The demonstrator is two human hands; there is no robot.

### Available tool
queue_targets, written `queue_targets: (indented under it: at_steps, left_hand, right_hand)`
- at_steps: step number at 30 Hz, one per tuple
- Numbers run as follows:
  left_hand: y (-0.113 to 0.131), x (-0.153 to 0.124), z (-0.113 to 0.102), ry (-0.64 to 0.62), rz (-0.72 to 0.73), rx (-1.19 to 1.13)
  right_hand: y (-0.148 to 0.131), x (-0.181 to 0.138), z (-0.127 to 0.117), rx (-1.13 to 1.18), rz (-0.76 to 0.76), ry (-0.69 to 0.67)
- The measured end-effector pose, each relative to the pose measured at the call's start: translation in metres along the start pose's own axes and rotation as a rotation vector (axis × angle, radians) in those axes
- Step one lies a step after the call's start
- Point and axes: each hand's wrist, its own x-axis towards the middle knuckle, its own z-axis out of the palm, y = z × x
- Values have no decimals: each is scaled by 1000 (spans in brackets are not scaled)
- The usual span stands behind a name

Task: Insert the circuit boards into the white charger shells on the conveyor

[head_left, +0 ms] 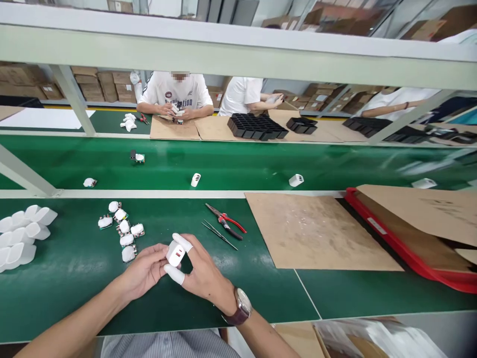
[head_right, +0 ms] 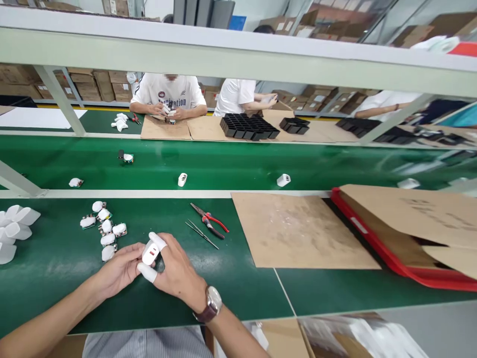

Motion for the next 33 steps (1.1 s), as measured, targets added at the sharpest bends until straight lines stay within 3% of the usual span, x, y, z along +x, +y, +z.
queue_targets:
  at_steps: [4,6,8,11,14,16,19,21,23,33]
  left_hand:
    - [-5,-1,2,-30,0,16]
    - [5,8,0,-22,56,98]
    - [31,26,-5,45,205,262]
    - [94,55,-16,198,456,445]
    - [134,66,-15,217,509,445]
    - [125,62,-3,128,429,383]
    - [73,43,20,-38,187,184]
    - [40,29,32,-68,76,59]
    - [22,20,40,-42,43,-37]
    - [20,16,52,-17,-13,-135]
  right_hand:
    - [1,4,-4,12,2,7]
    - [6,2,-6,3,8,2]
    - [14,-3,-9,-32,53,-13]
    - [26,-14,-12,-86,124,-26]
    - [32,-19,-14,-98,132,-2]
    - [28,-16,-14,-65,142,56]
    - [16,-2,-18,30,104,174]
    - [8,8,-23,71,22,221]
    - [3,16,-28,95,-58,240]
    - [-5,17,-43,126,-169,280]
